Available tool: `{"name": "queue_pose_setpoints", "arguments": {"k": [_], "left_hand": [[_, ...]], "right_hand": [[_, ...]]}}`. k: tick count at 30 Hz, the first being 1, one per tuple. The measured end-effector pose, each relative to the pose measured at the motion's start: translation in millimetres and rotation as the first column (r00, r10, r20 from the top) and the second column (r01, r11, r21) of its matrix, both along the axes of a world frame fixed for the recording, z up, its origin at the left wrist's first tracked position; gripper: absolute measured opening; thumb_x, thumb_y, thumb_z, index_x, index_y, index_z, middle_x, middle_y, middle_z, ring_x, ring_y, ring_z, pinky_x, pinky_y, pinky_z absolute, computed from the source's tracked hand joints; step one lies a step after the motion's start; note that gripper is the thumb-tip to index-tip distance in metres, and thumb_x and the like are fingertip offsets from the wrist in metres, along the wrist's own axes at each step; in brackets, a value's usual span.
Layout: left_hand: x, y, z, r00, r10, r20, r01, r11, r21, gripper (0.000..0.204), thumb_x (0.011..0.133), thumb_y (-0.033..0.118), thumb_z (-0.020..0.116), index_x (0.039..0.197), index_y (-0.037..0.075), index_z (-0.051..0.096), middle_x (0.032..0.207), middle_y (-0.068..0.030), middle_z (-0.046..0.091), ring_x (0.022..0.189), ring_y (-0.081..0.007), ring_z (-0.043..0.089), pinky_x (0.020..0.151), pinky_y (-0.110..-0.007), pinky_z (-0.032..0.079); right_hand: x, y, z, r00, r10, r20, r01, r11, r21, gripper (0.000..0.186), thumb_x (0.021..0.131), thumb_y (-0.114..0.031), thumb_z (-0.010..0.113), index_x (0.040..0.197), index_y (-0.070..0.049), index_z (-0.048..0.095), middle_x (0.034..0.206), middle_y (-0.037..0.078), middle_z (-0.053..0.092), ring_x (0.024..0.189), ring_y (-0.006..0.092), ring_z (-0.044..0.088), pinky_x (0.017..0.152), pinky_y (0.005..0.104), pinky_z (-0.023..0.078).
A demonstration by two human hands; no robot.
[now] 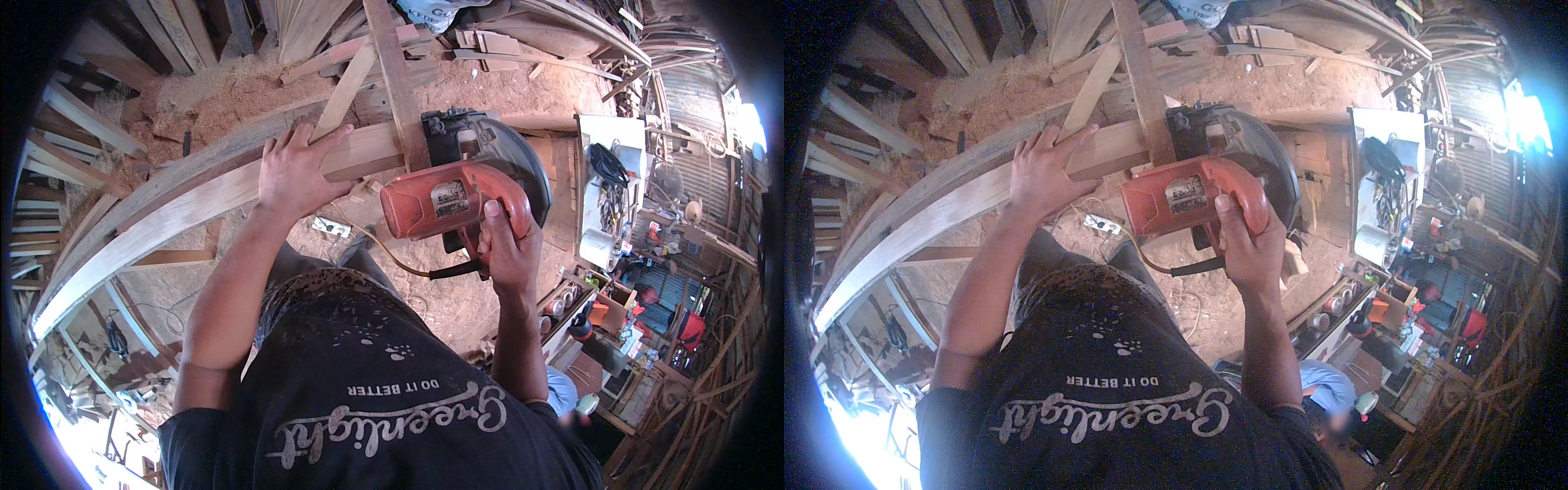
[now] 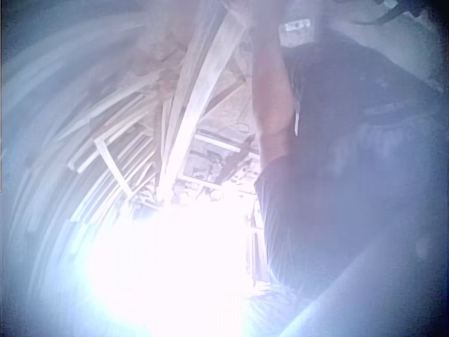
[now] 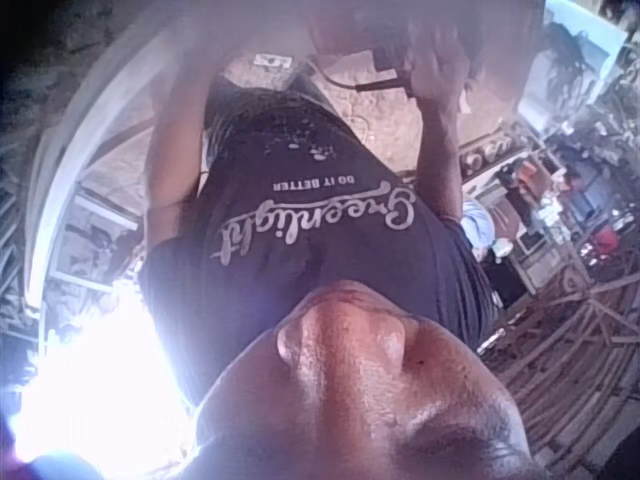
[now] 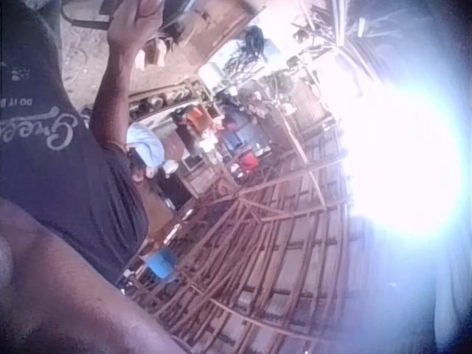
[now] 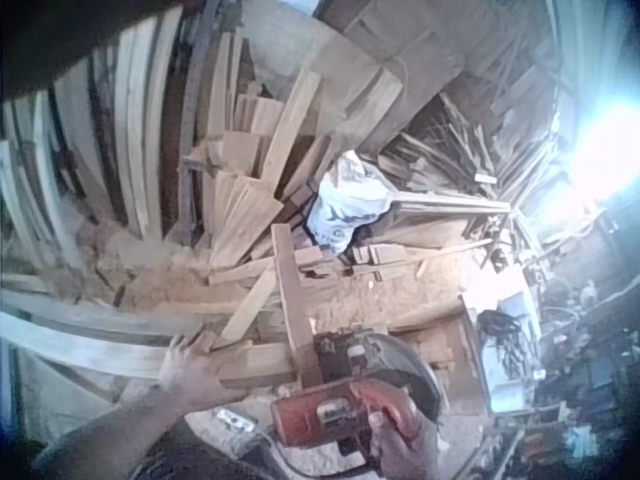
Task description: The person uses a circular saw to cut a long wooden plank into smaller pieces. They measure the wood with a tape measure, position the plank on a workbench, and make several cuts. The cut pieces are set aside on the workbench.
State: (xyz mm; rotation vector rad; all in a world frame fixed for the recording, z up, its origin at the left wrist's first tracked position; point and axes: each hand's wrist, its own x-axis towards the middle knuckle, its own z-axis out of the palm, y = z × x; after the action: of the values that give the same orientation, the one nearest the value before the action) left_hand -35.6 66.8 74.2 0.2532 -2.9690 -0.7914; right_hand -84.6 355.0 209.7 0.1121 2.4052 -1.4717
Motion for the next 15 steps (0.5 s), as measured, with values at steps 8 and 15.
{"name": "queue_pose_setpoints", "arguments": {"k": [8, 15], "left_hand": [[-1.2, 1.9, 0.1, 1.000, 0.010, 0.022, -0.009, 0.999, -0.047, 0.087, 0.064, 0.050, 0.090, 0.144, 0.041, 0.058, 0.112, -0.0083, 0.061, 0.111, -0.0320, 0.064, 0.100, -0.050, 0.047], [-1.1, 2.1, 1.1, 0.999, 0.009, 0.039, -0.007, 0.999, -0.039, 0.087, 0.064, 0.052, 0.089, 0.144, 0.041, 0.058, 0.112, -0.0083, 0.060, 0.110, -0.0314, 0.063, 0.100, -0.050, 0.047]], "right_hand": [[-2.6, -6.2, 4.7, 0.997, 0.060, -0.045, -0.059, 0.998, 0.014, 0.027, 0.104, -0.014, 0.063, 0.129, -0.006, 0.067, 0.082, -0.003, 0.064, 0.061, 0.0020, 0.051, 0.053, 0.0207, 0.039], [-0.9, -9.5, 8.8, 0.999, -0.015, 0.038, 0.016, 1.000, -0.022, 0.025, 0.103, -0.014, 0.064, 0.125, -0.003, 0.068, 0.079, -0.004, 0.063, 0.061, 0.0019, 0.052, 0.052, 0.0210, 0.038]]}}
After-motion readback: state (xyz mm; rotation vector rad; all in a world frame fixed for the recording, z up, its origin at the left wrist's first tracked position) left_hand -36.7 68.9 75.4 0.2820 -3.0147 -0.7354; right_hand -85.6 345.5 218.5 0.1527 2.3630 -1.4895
